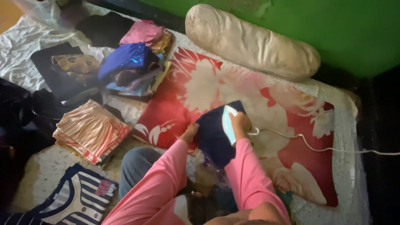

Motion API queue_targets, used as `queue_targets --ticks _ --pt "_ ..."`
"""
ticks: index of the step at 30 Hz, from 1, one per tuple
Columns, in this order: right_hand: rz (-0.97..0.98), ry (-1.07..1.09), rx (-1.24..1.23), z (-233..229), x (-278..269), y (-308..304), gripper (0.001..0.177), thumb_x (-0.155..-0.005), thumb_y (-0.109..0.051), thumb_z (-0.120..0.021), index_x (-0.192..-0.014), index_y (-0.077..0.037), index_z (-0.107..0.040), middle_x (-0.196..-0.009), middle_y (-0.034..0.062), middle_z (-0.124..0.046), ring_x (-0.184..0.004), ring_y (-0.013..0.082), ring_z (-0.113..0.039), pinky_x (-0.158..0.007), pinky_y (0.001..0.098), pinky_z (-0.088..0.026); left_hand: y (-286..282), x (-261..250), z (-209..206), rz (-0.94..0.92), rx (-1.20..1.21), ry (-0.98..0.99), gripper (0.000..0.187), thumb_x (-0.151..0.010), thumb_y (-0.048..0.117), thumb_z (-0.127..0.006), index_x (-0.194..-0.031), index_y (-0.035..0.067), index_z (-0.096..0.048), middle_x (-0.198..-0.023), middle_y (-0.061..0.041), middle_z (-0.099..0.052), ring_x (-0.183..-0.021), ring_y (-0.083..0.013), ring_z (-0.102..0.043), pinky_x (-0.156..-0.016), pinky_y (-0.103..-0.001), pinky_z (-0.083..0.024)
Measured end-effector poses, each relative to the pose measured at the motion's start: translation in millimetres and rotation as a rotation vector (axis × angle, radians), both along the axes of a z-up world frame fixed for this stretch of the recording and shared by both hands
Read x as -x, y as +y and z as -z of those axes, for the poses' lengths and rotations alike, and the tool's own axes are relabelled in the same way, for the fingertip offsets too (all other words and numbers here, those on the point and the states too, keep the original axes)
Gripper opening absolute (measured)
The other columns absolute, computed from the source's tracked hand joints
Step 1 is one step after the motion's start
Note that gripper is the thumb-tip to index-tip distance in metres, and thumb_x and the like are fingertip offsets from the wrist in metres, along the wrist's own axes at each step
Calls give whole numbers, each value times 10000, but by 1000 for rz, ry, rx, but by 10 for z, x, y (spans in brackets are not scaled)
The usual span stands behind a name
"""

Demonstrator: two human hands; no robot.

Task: The person is ironing a blue piece of clothing on a mat on the floor, using a steam iron and a spray bottle.

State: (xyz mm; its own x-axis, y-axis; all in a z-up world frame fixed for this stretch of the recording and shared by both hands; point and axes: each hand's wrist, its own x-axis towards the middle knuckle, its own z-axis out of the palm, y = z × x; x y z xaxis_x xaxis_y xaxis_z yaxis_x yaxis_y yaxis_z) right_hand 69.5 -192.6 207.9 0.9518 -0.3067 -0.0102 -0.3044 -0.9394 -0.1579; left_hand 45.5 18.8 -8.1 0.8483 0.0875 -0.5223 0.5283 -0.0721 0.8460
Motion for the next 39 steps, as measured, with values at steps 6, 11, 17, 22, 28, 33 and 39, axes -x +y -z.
queue_targets --ticks 6,11,17,22,28,33,39 --pt "-198 70 -89 109 106 69 517 -852 -608 -712 -992 -118 -797 -969 206 -748 -929 417 -725 -787 520 -568 -59 -58 -113 -68 -161 134 510 -878 383 -603 -1308 112 -647 -1302 -192 -636 -1210 -390 -584 -1001 -493 -487" --pt "-430 -6 -68 73 277 131 508 -829 -616 -709 -951 -126 -769 -922 200 -755 -875 421 -728 -763 534 -570 4 -58 33 -83 71 85 465 -887 350 -579 -1272 95 -637 -1202 -136 -653 -1120 -328 -628 -929 -496 -528" --pt "-328 -93 33 136 74 46 493 -852 -599 -711 -927 -114 -749 -859 188 -757 -810 406 -743 -703 526 -583 29 -106 463 -50 301 -68 316 -907 316 -609 -1114 84 -666 -985 -105 -633 -892 -272 -564 -769 -418 -475" --pt "-42 -94 40 130 -175 1 529 -862 -605 -735 -906 -81 -789 -862 194 -758 -794 393 -749 -670 500 -592 84 -132 565 54 133 -300 309 -936 370 -594 -1044 95 -684 -943 -59 -644 -886 -224 -605 -787 -395 -496" --pt "-90 10 -167 165 -20 175 501 -834 -577 -749 -928 -89 -812 -890 198 -768 -820 389 -741 -711 502 -571 -57 -289 545 -86 206 162 335 -895 362 -623 -1125 125 -677 -1037 -78 -706 -886 -229 -637 -748 -409 -512" --pt "-348 21 -128 0 302 458 502 -824 -600 -729 -930 -111 -776 -891 188 -753 -834 401 -730 -711 514 -573 -28 -292 606 -109 388 77 314 -852 342 -696 -1033 91 -750 -936 -83 -721 -848 -249 -632 -727 -365 -507" --pt "-365 -63 -5 131 311 158 499 -880 -595 -702 -933 -101 -752 -878 196 -753 -836 406 -738 -726 524 -582 59 -98 404 -93 569 7 235 -849 355 -661 -928 140 -713 -787 -60 -645 -742 -247 -575 -630 -375 -433"
